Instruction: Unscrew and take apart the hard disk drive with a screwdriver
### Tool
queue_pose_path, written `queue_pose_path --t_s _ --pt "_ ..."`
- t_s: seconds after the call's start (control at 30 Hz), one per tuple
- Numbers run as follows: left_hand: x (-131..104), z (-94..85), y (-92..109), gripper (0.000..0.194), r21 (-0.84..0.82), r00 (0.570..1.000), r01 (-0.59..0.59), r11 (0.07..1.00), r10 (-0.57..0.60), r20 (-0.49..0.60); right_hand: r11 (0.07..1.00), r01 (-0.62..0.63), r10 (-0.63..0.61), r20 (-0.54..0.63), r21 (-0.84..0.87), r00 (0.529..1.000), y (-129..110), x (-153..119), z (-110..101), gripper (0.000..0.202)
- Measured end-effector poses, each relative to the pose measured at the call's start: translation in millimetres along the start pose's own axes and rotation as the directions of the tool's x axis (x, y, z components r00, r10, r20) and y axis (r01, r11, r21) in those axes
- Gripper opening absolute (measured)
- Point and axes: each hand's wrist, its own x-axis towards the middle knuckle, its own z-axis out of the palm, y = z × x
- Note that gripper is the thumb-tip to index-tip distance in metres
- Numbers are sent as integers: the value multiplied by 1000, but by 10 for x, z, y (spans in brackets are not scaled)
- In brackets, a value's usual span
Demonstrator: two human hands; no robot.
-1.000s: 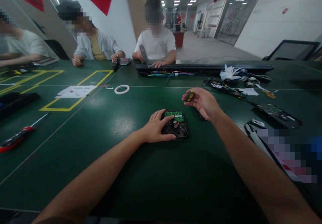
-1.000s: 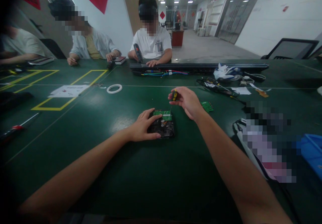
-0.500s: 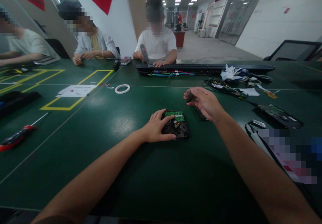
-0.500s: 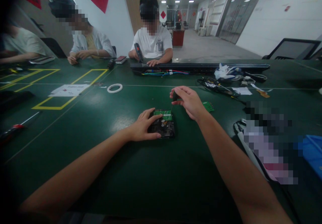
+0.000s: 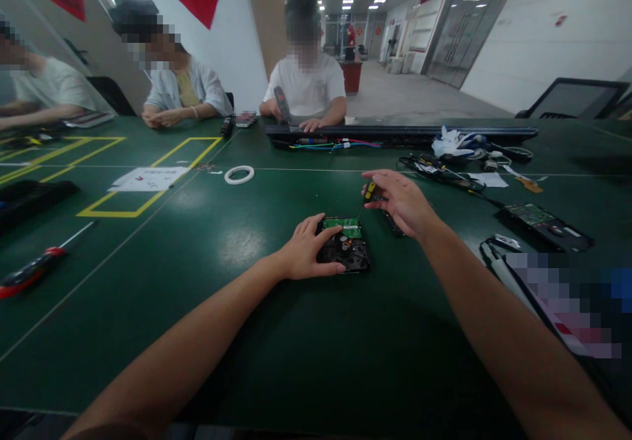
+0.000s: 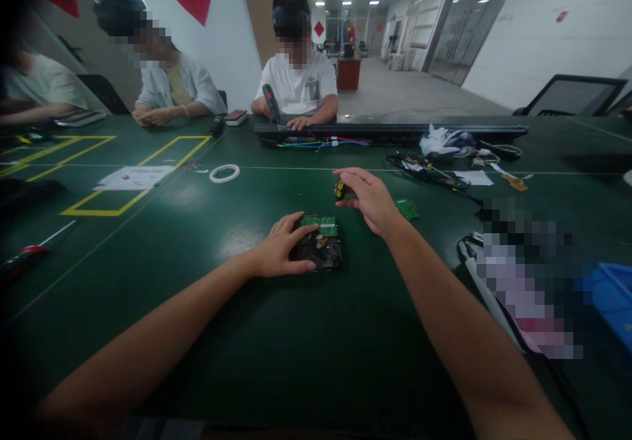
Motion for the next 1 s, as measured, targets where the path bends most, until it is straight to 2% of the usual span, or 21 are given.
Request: queue_pose_path --t_s 0.1,0.37,0.5,0.7,0.87,1.0 --pt "-1 1 2 99 -6 1000 -2 1000 2 2 1000 11 -11 31 20 999 -4 -9 11 13" --pt "-3 -1 10 99 -15 1000 11 1000 -11 8 986 -53 41 75 160 996 59 37 -1 12" --pt "-3 -11 12 100 -8 1000 2 1000 -2 0 994 -53 47 69 100 997 56 37 -17 11" --pt "1 5 -1 100 -1 1000 2 1000 -2 6 1000 -1 2 36 -27 999 17 7 -10 22" --pt "-6 13 -4 99 -3 1000 0 1000 -1 -8 1000 11 -12 59 26 998 25 10 -12 12" --pt "-7 0 5 99 -2 1000 0 1000 0 -3 995 -36 31 52 96 998 56 50 -19 19"
